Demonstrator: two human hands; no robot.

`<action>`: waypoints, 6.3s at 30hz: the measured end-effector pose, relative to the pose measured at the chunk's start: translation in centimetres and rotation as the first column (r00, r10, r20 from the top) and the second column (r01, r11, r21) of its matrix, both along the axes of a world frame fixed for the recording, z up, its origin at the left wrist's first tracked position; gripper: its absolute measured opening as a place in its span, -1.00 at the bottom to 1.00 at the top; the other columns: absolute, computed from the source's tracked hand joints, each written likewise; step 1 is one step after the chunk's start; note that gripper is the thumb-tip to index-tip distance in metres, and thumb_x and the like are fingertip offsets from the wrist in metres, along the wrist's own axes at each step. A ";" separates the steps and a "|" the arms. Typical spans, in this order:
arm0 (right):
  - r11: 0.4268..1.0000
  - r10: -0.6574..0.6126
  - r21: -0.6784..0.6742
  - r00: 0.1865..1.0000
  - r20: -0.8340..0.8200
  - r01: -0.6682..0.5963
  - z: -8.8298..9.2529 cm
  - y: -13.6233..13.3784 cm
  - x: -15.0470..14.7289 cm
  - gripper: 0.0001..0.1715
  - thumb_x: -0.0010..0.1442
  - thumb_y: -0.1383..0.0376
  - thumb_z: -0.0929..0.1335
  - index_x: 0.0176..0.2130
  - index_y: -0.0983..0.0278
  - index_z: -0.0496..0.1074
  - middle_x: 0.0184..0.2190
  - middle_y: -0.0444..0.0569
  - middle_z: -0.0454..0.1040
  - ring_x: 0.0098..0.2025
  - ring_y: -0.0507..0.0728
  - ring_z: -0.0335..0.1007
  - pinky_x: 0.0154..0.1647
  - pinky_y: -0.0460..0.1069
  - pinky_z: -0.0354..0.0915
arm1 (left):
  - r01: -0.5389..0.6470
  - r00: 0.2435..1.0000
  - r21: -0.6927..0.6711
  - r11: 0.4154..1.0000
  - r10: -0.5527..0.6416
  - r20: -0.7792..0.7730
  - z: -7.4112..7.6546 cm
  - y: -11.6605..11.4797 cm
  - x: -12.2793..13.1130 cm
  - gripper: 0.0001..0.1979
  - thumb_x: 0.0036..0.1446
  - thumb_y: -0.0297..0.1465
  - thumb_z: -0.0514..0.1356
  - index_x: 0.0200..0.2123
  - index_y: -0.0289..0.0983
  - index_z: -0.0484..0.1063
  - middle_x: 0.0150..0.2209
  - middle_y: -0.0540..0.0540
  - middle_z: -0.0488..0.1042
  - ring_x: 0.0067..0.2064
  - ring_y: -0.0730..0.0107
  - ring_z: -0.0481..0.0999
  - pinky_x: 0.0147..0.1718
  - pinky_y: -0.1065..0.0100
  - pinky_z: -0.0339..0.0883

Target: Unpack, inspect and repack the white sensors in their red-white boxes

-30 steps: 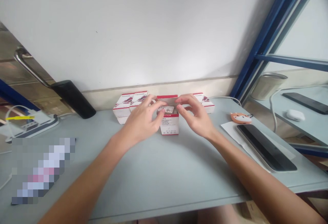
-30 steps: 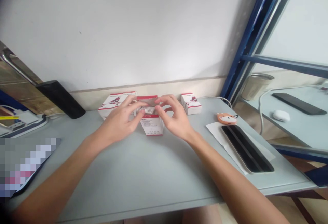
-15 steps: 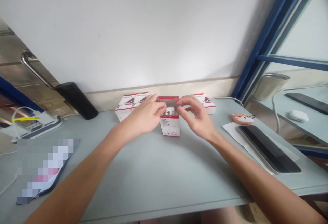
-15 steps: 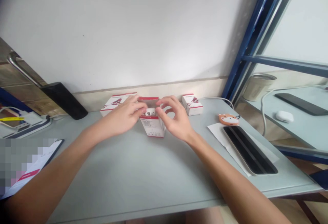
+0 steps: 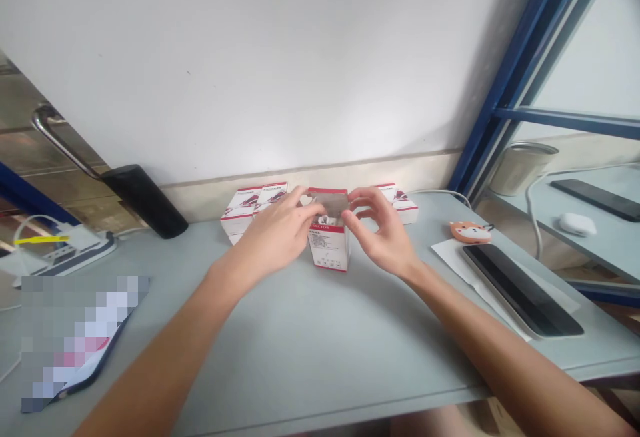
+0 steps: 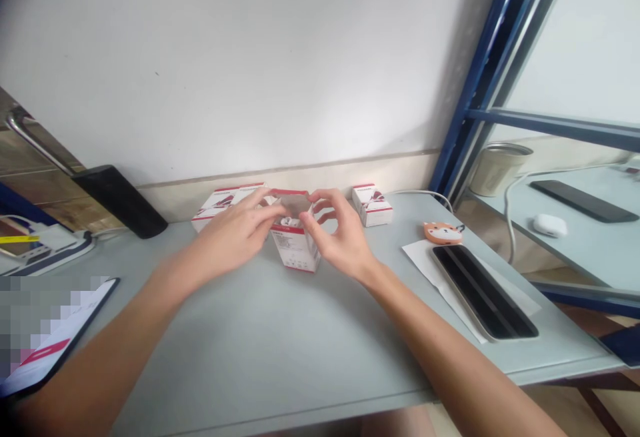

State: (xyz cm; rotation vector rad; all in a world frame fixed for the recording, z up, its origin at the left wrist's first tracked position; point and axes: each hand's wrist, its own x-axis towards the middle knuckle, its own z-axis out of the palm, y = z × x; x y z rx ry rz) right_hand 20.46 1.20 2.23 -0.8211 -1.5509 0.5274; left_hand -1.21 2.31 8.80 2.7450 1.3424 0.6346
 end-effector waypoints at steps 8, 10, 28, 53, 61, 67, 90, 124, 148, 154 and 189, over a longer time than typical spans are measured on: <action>0.998 0.016 -0.060 0.992 -0.125 -0.024 -0.3 0.5 -0.2 -0.45 0.28 0.07 0.51 0.17 0.06 0.34 0.02 -0.04 0.47 -0.06 0.14 0.47 0.02 0.12 0.46 | 0.249 0.532 -0.293 0.923 0.122 0.838 -4.1 0.1 0.2 -0.62 0.45 -0.11 0.08 0.22 -0.05 0.38 0.25 -0.13 0.47 0.27 0.07 0.46 0.15 0.07 0.41; 0.981 0.081 -0.156 0.978 -0.194 -0.113 -0.2 0.5 -0.3 -0.37 0.24 0.05 0.53 0.20 0.03 0.34 0.02 -0.04 0.47 -0.01 0.16 0.45 0.06 0.12 0.44 | 0.286 0.478 -0.357 0.890 0.190 0.858 -4.7 0.1 0.4 -0.68 0.38 -0.14 0.18 0.11 -0.09 0.46 0.25 -0.12 0.47 0.26 0.05 0.45 0.17 0.08 0.38; 0.786 0.405 -0.342 0.847 -0.345 -0.515 0.4 -0.7 -1.6 -0.48 0.25 0.17 0.52 0.17 0.02 0.46 0.10 -0.06 0.56 0.13 0.24 0.49 0.15 0.20 0.45 | 0.210 0.421 -0.208 0.955 0.104 0.901 -5.9 -0.6 1.3 -0.75 0.37 -0.17 0.23 0.02 -0.13 0.50 -0.16 -0.03 0.54 -0.16 0.36 0.50 -0.19 0.36 0.39; 0.987 0.009 0.158 0.984 0.175 -0.037 -2.6 0.7 -0.9 -0.70 0.51 0.13 0.29 0.09 0.05 0.57 0.08 0.04 0.54 0.21 0.24 0.45 0.24 0.23 0.40 | 0.163 0.833 0.123 0.979 -0.203 0.515 -9.2 1.1 -1.2 -0.62 0.39 -0.20 0.25 0.22 -0.06 0.40 0.11 -0.13 0.52 0.01 0.26 0.59 -0.08 0.25 0.49; 0.973 0.172 -0.194 0.955 0.242 -0.126 -3.9 -0.6 -1.3 0.15 0.27 0.10 0.51 0.55 -0.04 -0.14 0.41 0.13 0.27 0.31 0.35 0.38 0.30 0.37 0.35 | 0.053 0.486 -0.009 0.999 -0.018 0.874 -9.8 1.9 -0.3 -0.68 0.39 -0.12 0.22 0.05 -0.18 0.37 0.03 -0.18 0.57 0.02 0.25 0.60 -0.06 0.27 0.49; 1.000 0.000 0.005 0.987 0.161 -0.001 -2.1 -0.5 -2.0 -0.11 0.23 0.07 0.56 0.40 0.00 0.22 0.25 0.08 0.46 0.11 0.31 0.51 0.19 0.29 0.43 | -0.171 0.517 0.076 0.982 0.024 0.856 -7.7 2.4 -1.9 -0.67 0.42 -0.11 0.15 0.07 -0.19 0.38 0.06 -0.23 0.51 0.09 0.17 0.53 0.07 0.15 0.44; 0.936 -0.054 0.298 0.760 0.648 -0.187 2.0 9.0 -18.1 -0.43 0.47 0.32 0.30 0.40 0.15 0.26 0.43 0.03 0.28 0.37 0.20 0.27 0.28 0.12 0.32 | -0.573 0.117 -0.224 0.788 0.349 0.930 -9.2 5.4 -8.2 -0.57 0.44 -0.07 -0.02 0.18 -0.14 0.37 0.14 -0.22 0.51 0.17 0.11 0.49 0.20 0.07 0.31; 0.978 0.158 -0.155 0.982 0.107 -0.140 -1.0 2.1 -3.2 -0.50 0.36 0.01 0.40 0.18 0.18 0.44 0.16 0.08 0.54 0.07 0.21 0.52 0.12 0.16 0.46 | 0.001 0.575 -0.084 0.996 0.069 0.815 -9.8 0.6 0.7 -0.24 0.24 -0.13 0.39 0.40 -0.08 0.18 0.35 -0.26 0.36 0.34 0.01 0.44 0.27 0.05 0.39; 0.955 -0.093 0.297 0.952 0.293 0.002 0.9 1.3 -2.0 -0.75 0.44 0.21 0.29 -0.09 0.16 0.57 -0.05 0.05 0.42 0.01 0.19 0.43 0.06 0.13 0.41 | 0.059 0.887 0.418 0.906 -0.240 0.395 -7.3 -0.1 -0.8 -0.47 0.14 -0.40 0.46 0.12 -0.08 0.38 0.08 -0.10 0.47 0.11 0.18 0.57 0.03 0.18 0.53; 0.945 -0.123 0.321 0.852 0.509 -0.055 1.2 0.8 -1.5 -0.63 0.49 0.12 0.27 0.10 0.15 0.56 0.13 0.12 0.32 0.13 0.23 0.37 0.15 0.19 0.39 | -0.024 0.855 0.433 0.901 -0.206 0.475 -8.4 1.1 -1.7 -0.30 0.04 -0.34 0.53 0.16 -0.08 0.24 0.00 -0.07 0.50 0.03 0.21 0.60 -0.07 0.20 0.54; 0.955 -0.139 0.296 0.905 0.403 0.015 -0.8 1.5 -2.7 -0.72 0.40 0.26 0.34 0.02 0.13 0.60 -0.05 0.06 0.39 -0.05 0.21 0.31 0.00 0.14 0.38 | -0.039 0.849 0.608 0.793 -0.295 0.439 -8.8 1.0 -0.7 -0.57 0.17 -0.51 0.43 -0.09 -0.11 0.25 0.12 -0.16 0.43 0.16 0.18 0.56 -0.03 0.13 0.56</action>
